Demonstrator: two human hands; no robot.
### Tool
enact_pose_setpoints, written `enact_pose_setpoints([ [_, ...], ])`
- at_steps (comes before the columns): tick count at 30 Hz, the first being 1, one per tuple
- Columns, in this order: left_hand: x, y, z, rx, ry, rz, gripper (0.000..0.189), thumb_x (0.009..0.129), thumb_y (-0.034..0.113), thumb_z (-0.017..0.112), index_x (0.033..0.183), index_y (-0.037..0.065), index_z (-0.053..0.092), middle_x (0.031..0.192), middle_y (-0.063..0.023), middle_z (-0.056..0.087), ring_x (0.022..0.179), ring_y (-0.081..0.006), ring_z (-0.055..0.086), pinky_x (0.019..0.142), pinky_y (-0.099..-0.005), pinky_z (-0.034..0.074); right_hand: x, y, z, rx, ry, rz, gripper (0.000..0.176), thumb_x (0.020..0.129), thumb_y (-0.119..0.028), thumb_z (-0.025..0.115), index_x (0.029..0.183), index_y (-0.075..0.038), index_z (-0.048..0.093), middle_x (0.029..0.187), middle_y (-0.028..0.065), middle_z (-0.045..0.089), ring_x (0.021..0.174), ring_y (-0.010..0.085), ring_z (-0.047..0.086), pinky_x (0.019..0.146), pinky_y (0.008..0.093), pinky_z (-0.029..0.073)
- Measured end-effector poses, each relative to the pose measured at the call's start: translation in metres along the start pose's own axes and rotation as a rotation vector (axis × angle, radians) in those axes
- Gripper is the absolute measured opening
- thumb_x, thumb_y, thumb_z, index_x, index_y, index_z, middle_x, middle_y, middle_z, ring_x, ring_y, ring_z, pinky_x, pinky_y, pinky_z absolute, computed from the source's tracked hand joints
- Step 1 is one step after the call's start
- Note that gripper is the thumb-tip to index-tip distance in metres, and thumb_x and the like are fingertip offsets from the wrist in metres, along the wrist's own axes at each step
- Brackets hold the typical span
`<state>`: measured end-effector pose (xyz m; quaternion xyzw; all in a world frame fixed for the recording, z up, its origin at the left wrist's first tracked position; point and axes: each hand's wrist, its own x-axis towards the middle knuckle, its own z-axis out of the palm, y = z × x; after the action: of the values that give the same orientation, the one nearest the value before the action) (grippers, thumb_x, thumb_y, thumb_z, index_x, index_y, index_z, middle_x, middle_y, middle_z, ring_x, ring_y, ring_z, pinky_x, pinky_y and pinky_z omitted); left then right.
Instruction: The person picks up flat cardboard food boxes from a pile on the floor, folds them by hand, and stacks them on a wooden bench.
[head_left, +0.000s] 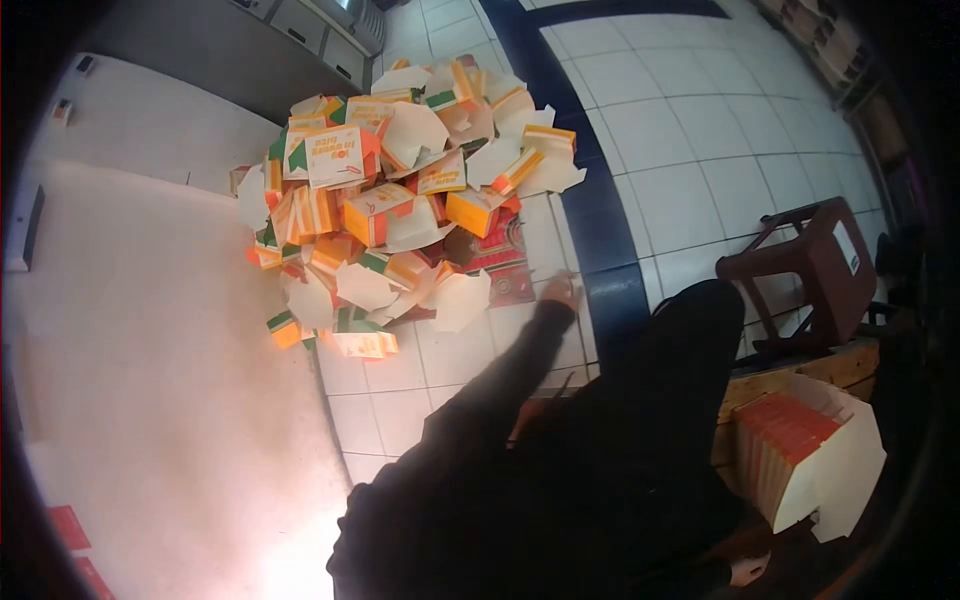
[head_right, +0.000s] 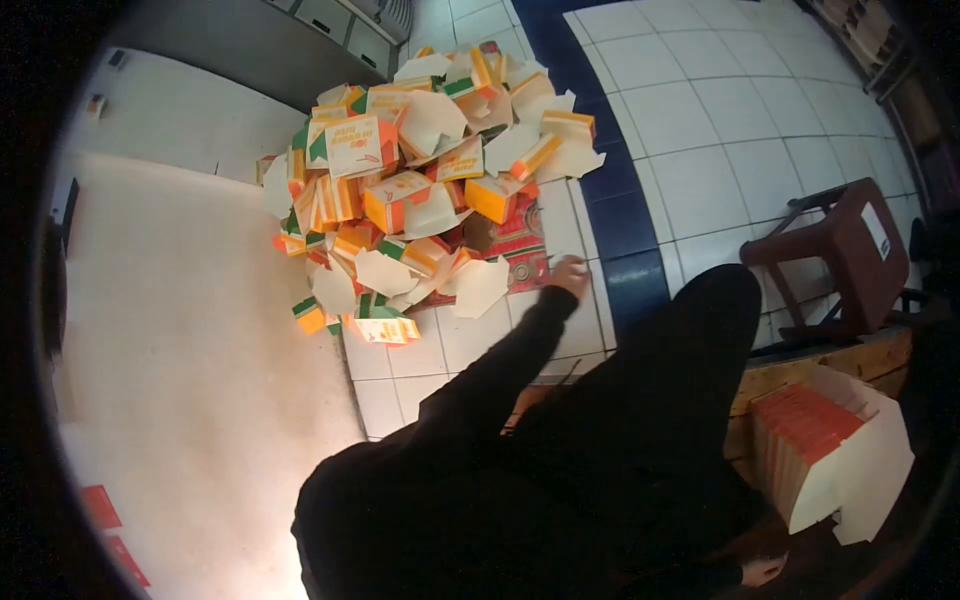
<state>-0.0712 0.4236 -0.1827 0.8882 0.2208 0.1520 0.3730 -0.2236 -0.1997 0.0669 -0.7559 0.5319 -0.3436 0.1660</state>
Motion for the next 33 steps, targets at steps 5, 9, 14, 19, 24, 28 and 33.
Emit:
enact_pose_setpoints([
  [5, -0.027, -0.187, -0.101, 0.516, -0.241, -0.570, 0.031, 0.075, 0.036, 0.065, 0.099, 0.016, 0.067, 0.114, -0.0200, 0.055, 0.088, -0.0362, 0.061, 0.081, -0.0422, 0.051, 0.002, 0.036, -0.031, -0.060, 0.048, 0.027, 0.039, 0.094, -0.037, 0.054, 0.117, -0.006, 0.063, 0.117, 0.0146, 0.062, 0.105, 0.0273, 0.060, 0.087, 0.0367, 0.051],
  [9, -0.040, -0.240, -0.169, 1.006, -0.555, -0.634, 0.042, 0.072, 0.045, 0.067, 0.112, 0.030, 0.066, 0.141, -0.0138, 0.031, 0.121, -0.0357, 0.039, 0.101, -0.0479, 0.038, 0.010, 0.063, -0.061, -0.055, 0.019, 0.105, 0.038, 0.094, -0.036, 0.054, 0.116, -0.006, 0.063, 0.117, 0.0142, 0.062, 0.105, 0.0273, 0.060, 0.087, 0.0367, 0.051],
  [14, -0.015, -0.295, -0.208, 1.234, -0.745, -0.707, 0.042, 0.075, 0.040, 0.066, 0.115, 0.027, 0.063, 0.139, -0.0124, 0.030, 0.121, -0.0335, 0.037, 0.100, -0.0467, 0.037, 0.028, 0.091, -0.073, 0.027, -0.060, 0.241, 0.037, 0.094, -0.035, 0.054, 0.115, -0.007, 0.064, 0.116, 0.0137, 0.063, 0.105, 0.0274, 0.061, 0.087, 0.0367, 0.051],
  [19, 0.009, -0.302, -0.247, 1.203, -0.490, -0.748, 0.038, 0.079, 0.032, 0.064, 0.115, 0.019, 0.060, 0.130, -0.0134, 0.038, 0.112, -0.0310, 0.043, 0.094, -0.0429, 0.040, 0.042, 0.113, -0.078, 0.100, -0.100, 0.344, 0.035, 0.094, -0.035, 0.054, 0.114, -0.008, 0.065, 0.116, 0.0133, 0.063, 0.105, 0.0274, 0.061, 0.087, 0.0366, 0.051],
  [24, 0.020, -0.268, -0.296, 0.901, 0.130, -0.598, 0.034, 0.083, 0.024, 0.062, 0.115, 0.012, 0.057, 0.120, -0.0145, 0.045, 0.103, -0.0286, 0.049, 0.088, -0.0390, 0.044, 0.047, 0.128, -0.087, 0.151, -0.107, 0.391, 0.034, 0.094, -0.034, 0.054, 0.112, -0.008, 0.066, 0.115, 0.0128, 0.064, 0.105, 0.0275, 0.061, 0.087, 0.0366, 0.052],
  [28, 0.046, -0.184, -0.315, 0.463, 0.637, -0.289, 0.031, 0.086, 0.017, 0.060, 0.115, 0.007, 0.054, 0.113, -0.0153, 0.050, 0.096, -0.0266, 0.053, 0.083, -0.0359, 0.047, 0.016, 0.098, -0.114, -0.003, 0.071, 0.156, 0.031, 0.094, -0.032, 0.055, 0.110, -0.009, 0.067, 0.113, 0.0118, 0.065, 0.103, 0.0262, 0.062, 0.087, 0.0355, 0.052],
  [33, 0.080, 0.005, -0.269, -0.078, 0.797, 0.021, 0.028, 0.090, 0.009, 0.059, 0.115, 0.000, 0.051, 0.104, -0.0163, 0.057, 0.088, -0.0243, 0.059, 0.077, -0.0322, 0.051, -0.098, -0.114, -0.099, 0.060, 0.226, -0.321, 0.022, 0.094, -0.020, 0.055, 0.108, -0.004, 0.063, 0.108, 0.0087, 0.062, 0.097, 0.0215, 0.058, 0.088, 0.0329, 0.046],
])
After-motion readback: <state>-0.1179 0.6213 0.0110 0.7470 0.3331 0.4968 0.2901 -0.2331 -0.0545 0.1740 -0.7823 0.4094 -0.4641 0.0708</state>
